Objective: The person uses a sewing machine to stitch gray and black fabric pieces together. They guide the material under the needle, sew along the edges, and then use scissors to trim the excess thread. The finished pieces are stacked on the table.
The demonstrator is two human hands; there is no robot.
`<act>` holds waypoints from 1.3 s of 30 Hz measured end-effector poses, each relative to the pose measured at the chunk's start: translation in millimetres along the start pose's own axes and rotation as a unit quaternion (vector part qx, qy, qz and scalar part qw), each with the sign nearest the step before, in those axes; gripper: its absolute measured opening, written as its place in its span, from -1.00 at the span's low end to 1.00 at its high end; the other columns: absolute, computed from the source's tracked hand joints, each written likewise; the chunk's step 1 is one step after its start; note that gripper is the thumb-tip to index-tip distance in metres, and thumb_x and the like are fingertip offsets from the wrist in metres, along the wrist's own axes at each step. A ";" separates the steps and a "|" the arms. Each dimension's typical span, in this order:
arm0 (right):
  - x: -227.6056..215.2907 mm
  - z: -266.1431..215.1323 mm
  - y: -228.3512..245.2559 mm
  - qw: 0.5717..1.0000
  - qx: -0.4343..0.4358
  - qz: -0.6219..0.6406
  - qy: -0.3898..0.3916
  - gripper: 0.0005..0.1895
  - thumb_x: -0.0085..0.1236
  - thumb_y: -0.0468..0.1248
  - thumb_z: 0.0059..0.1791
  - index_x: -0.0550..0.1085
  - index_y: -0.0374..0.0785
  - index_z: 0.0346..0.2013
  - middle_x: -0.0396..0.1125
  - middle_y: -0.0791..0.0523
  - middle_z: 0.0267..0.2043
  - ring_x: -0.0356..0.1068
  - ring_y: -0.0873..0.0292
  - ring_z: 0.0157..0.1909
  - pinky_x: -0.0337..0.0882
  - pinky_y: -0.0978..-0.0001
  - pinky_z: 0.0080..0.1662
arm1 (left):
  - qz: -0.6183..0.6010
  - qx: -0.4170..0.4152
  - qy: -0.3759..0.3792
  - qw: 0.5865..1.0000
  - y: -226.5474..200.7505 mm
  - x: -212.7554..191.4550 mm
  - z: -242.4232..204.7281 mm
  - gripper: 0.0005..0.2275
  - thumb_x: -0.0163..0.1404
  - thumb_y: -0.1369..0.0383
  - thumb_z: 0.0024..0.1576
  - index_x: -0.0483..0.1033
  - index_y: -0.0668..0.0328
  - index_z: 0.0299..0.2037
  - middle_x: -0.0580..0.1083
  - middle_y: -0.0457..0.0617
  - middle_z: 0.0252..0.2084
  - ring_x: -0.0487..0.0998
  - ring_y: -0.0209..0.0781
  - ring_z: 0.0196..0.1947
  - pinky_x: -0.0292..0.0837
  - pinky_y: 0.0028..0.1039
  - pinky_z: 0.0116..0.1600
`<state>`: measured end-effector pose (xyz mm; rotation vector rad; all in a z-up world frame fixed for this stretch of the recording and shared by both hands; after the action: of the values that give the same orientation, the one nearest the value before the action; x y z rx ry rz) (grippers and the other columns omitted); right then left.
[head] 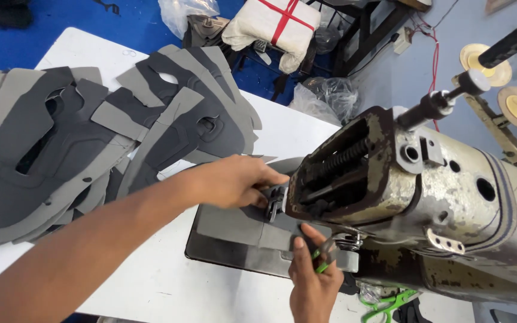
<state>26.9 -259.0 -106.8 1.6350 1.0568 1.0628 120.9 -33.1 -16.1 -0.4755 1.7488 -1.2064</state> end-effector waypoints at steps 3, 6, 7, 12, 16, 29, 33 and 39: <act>10.3 -17.8 15.6 0.997 -0.036 -0.070 -0.022 -0.64 0.18 -0.39 -0.03 0.52 -0.37 0.07 0.40 0.14 -0.52 0.12 0.43 -0.62 0.05 0.53 -0.58 | 0.097 -0.012 0.071 0.993 -3.2 -0.1 18.1 -0.48 -0.10 0.67 0.01 0.62 -0.15 0.09 0.67 -0.04 -0.24 0.72 -0.16 -0.24 0.60 -0.34 -0.09; 5.3 -14.6 6.2 0.997 -0.067 -0.030 -0.003 -0.60 0.22 -0.42 -0.04 0.53 -0.38 0.11 0.36 0.14 -0.49 0.12 0.42 -0.59 0.04 0.55 -0.56 | 0.182 -0.013 0.062 0.981 -12.5 -2.7 20.4 -0.62 0.06 0.54 0.08 0.60 -0.16 0.07 0.66 0.02 -0.24 0.68 -0.05 -0.23 0.55 -0.28 -0.04; 6.7 -12.0 8.1 0.997 -0.067 -0.029 -0.003 -0.60 0.22 -0.42 -0.04 0.53 -0.38 0.11 0.36 0.14 -0.49 0.12 0.42 -0.59 0.04 0.55 -0.56 | 0.183 -0.013 0.064 0.981 -11.8 -3.0 19.7 -0.62 0.06 0.54 0.08 0.60 -0.16 0.07 0.66 0.02 -0.24 0.68 -0.05 -0.23 0.55 -0.28 -0.04; 7.5 0.3 8.4 0.999 -0.045 0.012 -0.003 -0.67 0.16 -0.40 0.01 0.46 -0.40 0.08 0.38 0.16 -0.42 0.17 0.43 -0.52 0.09 0.57 -0.52 | 0.147 0.097 -0.079 0.981 -17.7 -15.3 14.5 -0.45 0.10 0.61 -0.03 0.45 0.03 0.23 0.57 0.21 -0.15 0.62 0.07 -0.13 0.52 -0.21 -0.04; -24.7 -8.9 -20.8 0.998 -0.065 -0.004 -0.006 -0.71 0.08 -0.37 0.06 0.48 -0.38 0.07 0.35 0.15 -0.47 0.15 0.43 -0.56 0.09 0.56 -0.55 | 0.146 0.095 -0.136 0.975 -14.0 -16.9 0.9 -0.50 0.02 0.63 0.06 0.45 0.05 0.25 0.58 0.19 -0.20 0.70 -0.05 -0.28 0.56 -0.30 -0.09; -248.6 21.4 -186.4 0.939 -0.024 -0.343 -0.004 -0.77 0.15 -0.31 -0.06 0.60 -0.25 -0.14 0.52 0.10 -0.37 0.53 0.25 -0.33 0.49 0.39 -0.17 | 0.309 -0.177 -0.227 0.906 133.4 -38.9 -43.3 -0.52 0.20 0.22 0.07 0.44 0.20 0.18 0.44 0.19 0.11 0.44 0.18 0.13 0.36 -0.10 0.13; -185.8 0.7 -43.5 0.840 -0.129 -0.487 -0.200 -0.76 0.26 -0.17 -0.04 0.65 -0.21 -0.16 0.57 0.07 -0.34 0.56 0.25 -0.29 0.50 0.35 -0.17 | 0.354 -0.367 -0.176 0.842 175.1 -40.1 -63.5 -0.20 0.35 0.07 -0.08 0.26 0.23 0.32 0.34 0.28 0.24 0.38 0.31 0.23 0.31 0.04 0.24; -150.6 43.8 -9.0 0.802 -0.076 -0.574 -0.146 -0.68 0.14 -0.06 0.05 0.61 -0.17 -0.04 0.53 -0.04 -0.33 0.55 -0.08 -0.35 0.49 0.11 -0.29 | 0.287 -0.373 -0.254 0.845 227.8 -54.1 -63.3 -0.26 0.45 0.08 -0.24 0.46 0.41 0.08 0.43 0.36 0.15 0.49 0.32 0.16 0.46 -0.06 0.17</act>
<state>26.3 -408.9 -153.7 0.6948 1.3788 0.0540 134.8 140.2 -185.2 -0.5860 1.6454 0.0754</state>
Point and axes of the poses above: each hand's wrist, its own z-axis towards the middle knuckle, its own x-axis out of the palm, y = z × x, the point moved 5 cm from there along z, towards the middle knuckle
